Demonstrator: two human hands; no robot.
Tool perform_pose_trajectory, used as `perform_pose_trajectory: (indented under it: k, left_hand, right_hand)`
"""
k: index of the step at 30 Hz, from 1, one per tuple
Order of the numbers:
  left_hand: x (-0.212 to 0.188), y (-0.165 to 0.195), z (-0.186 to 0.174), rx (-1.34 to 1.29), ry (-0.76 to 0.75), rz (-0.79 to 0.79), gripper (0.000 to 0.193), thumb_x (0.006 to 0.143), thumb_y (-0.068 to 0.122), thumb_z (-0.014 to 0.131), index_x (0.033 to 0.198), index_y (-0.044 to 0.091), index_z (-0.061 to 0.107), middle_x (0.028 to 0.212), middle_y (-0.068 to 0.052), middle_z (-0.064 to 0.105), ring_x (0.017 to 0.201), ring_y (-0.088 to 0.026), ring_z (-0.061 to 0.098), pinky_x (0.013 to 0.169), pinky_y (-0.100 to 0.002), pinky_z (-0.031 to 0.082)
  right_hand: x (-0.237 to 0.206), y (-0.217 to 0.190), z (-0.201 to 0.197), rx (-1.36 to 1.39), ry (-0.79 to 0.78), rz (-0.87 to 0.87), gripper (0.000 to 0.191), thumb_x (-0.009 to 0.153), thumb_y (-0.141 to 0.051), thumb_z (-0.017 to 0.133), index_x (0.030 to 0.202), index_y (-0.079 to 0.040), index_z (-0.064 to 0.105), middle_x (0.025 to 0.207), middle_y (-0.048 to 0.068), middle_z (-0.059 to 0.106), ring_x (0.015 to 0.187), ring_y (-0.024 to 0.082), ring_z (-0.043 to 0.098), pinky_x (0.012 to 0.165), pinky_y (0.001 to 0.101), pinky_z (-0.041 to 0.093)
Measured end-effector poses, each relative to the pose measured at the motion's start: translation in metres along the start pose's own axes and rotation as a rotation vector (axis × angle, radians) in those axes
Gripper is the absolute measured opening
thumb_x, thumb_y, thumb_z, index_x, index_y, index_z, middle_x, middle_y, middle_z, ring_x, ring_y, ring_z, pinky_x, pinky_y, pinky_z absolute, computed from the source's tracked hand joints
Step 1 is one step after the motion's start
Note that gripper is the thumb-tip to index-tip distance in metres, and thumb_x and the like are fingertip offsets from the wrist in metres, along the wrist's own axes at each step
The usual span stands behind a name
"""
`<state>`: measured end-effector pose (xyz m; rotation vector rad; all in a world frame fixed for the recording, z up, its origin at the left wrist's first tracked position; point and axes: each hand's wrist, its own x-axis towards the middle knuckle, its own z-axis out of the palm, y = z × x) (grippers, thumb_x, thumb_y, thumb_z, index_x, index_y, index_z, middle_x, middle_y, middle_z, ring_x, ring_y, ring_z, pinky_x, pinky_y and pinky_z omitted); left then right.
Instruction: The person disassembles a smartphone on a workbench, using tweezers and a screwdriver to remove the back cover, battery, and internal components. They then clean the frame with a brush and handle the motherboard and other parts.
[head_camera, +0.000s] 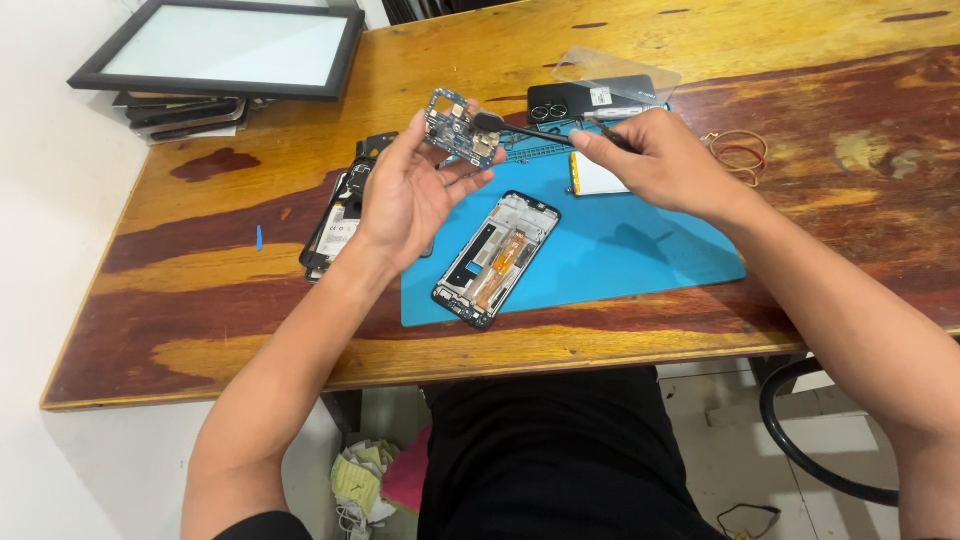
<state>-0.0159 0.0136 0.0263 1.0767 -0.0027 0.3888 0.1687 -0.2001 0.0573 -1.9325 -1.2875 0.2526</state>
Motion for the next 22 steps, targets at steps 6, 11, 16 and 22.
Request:
perform_pose_trajectory:
  k: [6, 11, 16, 22]
  left_hand:
    - [0.003, 0.003, -0.007, 0.083, 0.016, 0.098, 0.054, 0.11, 0.036, 0.051, 0.143, -0.006, 0.056, 0.131, -0.023, 0.066, 0.121, -0.031, 0.067, 0.104, -0.044, 0.055]
    - [-0.005, 0.001, 0.0, 0.953, -0.122, 0.54, 0.072, 0.094, 0.014, 0.079, 0.154, -0.002, 0.044, 0.146, -0.023, 0.06, 0.136, -0.028, 0.06, 0.121, -0.042, 0.047]
    - [-0.016, 0.005, 0.013, 1.174, -0.173, 0.502, 0.089, 0.083, 0.011, 0.087, 0.157, 0.002, 0.038, 0.14, -0.021, 0.061, 0.136, -0.029, 0.06, 0.12, -0.043, 0.049]
    - [-0.016, 0.004, 0.013, 1.064, -0.251, 0.488, 0.1, 0.086, 0.006, 0.088, 0.162, 0.009, 0.023, 0.157, -0.019, 0.054, 0.148, -0.033, 0.056, 0.127, -0.048, 0.048]
  right_hand:
    - [-0.003, 0.003, -0.007, 0.04, 0.122, 0.001, 0.063, 0.103, -0.038, 0.066, 0.051, -0.008, 0.048, 0.045, -0.006, 0.036, 0.042, 0.004, 0.029, 0.04, 0.031, 0.02]
    - [-0.003, 0.009, -0.012, 0.163, 0.148, -0.08, 0.06, 0.107, -0.035, 0.064, 0.055, -0.008, 0.048, 0.048, -0.007, 0.038, 0.044, 0.003, 0.031, 0.041, 0.0287, 0.021]
    - [-0.001, 0.011, -0.012, 0.048, -0.014, -0.065, 0.059, 0.102, -0.036, 0.066, 0.053, -0.008, 0.05, 0.047, -0.006, 0.035, 0.043, 0.005, 0.028, 0.04, 0.0318, 0.019]
    - [-0.001, 0.015, -0.007, 0.001, -0.081, -0.011, 0.063, 0.102, -0.041, 0.067, 0.053, -0.005, 0.051, 0.048, -0.005, 0.035, 0.046, 0.006, 0.028, 0.042, 0.033, 0.02]
